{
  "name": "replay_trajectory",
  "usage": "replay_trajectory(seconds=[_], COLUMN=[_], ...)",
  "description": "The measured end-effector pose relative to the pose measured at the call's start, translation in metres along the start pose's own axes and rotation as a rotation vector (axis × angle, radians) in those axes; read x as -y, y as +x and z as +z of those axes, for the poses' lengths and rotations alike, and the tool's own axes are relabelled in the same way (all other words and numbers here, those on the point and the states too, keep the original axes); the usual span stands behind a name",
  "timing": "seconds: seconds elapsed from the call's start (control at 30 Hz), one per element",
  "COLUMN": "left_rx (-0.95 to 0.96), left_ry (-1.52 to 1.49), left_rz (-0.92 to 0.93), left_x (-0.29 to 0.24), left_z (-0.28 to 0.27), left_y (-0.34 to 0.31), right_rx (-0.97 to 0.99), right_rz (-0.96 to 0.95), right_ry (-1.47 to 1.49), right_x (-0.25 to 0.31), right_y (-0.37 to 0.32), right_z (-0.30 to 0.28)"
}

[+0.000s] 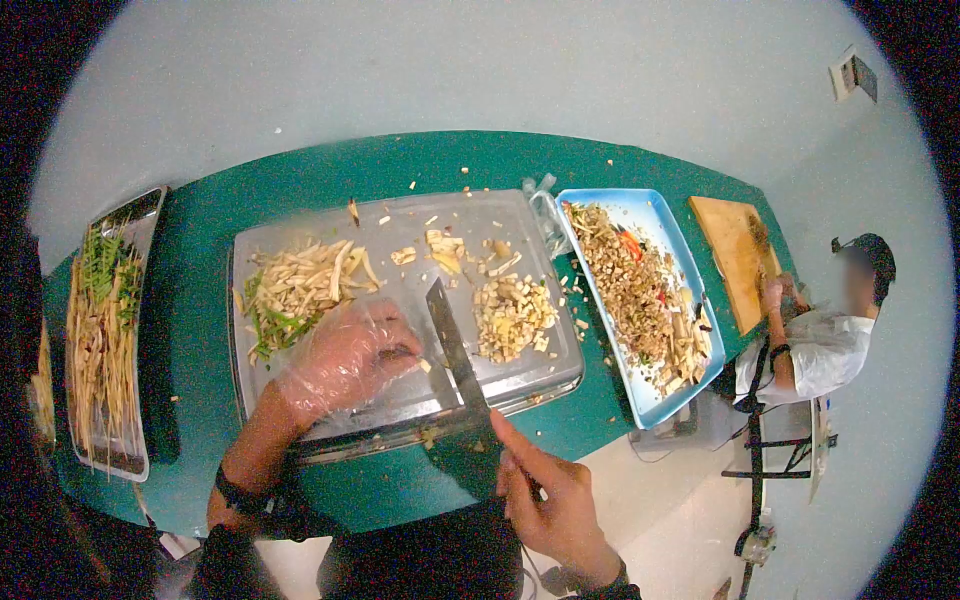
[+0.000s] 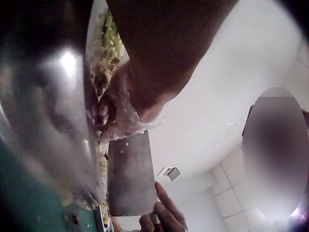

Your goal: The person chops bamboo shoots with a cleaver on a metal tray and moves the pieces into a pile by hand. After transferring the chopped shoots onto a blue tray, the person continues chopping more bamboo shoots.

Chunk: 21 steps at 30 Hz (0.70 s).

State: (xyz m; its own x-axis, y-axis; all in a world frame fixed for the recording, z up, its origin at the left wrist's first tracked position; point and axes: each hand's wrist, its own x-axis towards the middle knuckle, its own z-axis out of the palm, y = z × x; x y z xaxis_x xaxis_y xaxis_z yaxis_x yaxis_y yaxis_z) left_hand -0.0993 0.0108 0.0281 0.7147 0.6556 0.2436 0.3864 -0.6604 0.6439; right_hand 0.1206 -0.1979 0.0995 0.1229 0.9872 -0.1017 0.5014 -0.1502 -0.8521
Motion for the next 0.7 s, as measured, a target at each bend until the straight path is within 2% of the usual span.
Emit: replay_trajectory(seconds=[0.3, 0.4, 0.47, 0.6, 0.67, 0.7], left_rx=[0.059, 0.040, -0.080, -0.024, -0.123, -0.066], left_ry=[-0.028, -0.002, -0.055, -0.022, -0.014, -0.010], left_rz=[0.040, -0.004, 0.059, 0.005, 0.110, 0.082], left_x=[-0.004, -0.003, -0.001, -0.006, -0.001, -0.004], left_z=[0.005, 0.020, 0.029, 0.027, 0.037, 0.031], left_y=[-0.001, -0.003, -0.002, -0.004, -0.003, -0.002], right_rx=[-0.009, -0.021, -0.025, -0.022, -0.011, -0.005], right_rz=[0.029, 0.019, 0.035, 0.021, 0.056, 0.079], right_ry=[0.002, 0.039, 0.060, 0.065, 0.066, 0.076], right_x=[0.002, -0.001, 0.000, 0.001, 0.002, 0.000], right_y=[0.001, 0.001, 0.001, -0.001, 0.001, 0.001], right_z=[0.003, 0.002, 0.002, 0.002, 0.006, 0.007])
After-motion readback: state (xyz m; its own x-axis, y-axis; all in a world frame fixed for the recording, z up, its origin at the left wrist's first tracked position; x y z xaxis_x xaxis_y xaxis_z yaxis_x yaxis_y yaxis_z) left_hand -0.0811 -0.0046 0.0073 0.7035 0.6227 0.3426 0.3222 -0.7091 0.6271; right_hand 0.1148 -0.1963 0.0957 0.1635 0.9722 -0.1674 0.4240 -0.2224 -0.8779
